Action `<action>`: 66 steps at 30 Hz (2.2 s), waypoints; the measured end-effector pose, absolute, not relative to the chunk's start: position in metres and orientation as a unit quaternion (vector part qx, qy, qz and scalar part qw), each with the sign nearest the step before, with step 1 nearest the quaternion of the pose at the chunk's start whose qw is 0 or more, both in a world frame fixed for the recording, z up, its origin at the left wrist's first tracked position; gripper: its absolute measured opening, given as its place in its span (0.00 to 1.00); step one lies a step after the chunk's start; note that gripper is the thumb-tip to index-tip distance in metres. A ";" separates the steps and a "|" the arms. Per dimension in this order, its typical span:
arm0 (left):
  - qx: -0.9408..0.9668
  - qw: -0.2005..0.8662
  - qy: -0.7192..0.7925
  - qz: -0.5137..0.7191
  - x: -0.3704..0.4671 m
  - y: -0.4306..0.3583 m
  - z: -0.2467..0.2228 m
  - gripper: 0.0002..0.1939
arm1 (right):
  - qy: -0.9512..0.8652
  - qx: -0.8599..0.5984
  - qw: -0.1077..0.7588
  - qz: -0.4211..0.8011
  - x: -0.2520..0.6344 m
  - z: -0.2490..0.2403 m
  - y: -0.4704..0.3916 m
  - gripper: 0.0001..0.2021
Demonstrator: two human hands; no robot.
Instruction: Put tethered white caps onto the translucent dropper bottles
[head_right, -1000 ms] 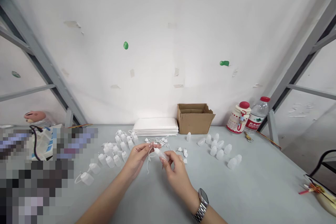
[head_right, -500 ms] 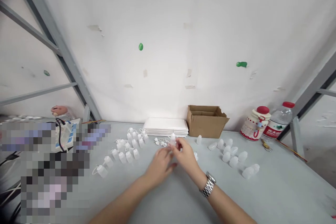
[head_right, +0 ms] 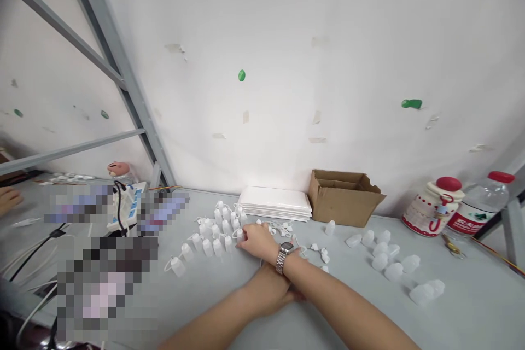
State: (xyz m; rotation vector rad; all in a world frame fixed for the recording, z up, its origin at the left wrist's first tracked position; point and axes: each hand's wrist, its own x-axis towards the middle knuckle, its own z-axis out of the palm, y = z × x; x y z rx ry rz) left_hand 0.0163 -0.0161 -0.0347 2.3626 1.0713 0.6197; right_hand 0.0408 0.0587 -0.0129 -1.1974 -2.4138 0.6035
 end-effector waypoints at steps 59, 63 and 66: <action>0.576 0.476 0.476 0.464 0.004 0.015 -0.026 0.08 | -0.619 -0.513 0.451 0.387 0.166 -0.025 0.009 0.18; 0.534 0.509 0.456 0.497 0.001 0.016 -0.022 0.12 | -0.670 -0.513 0.424 0.329 0.166 -0.019 0.004 0.15; 0.515 0.522 0.450 0.509 0.000 0.015 -0.019 0.14 | -0.681 -0.521 0.408 0.314 0.166 -0.017 0.002 0.15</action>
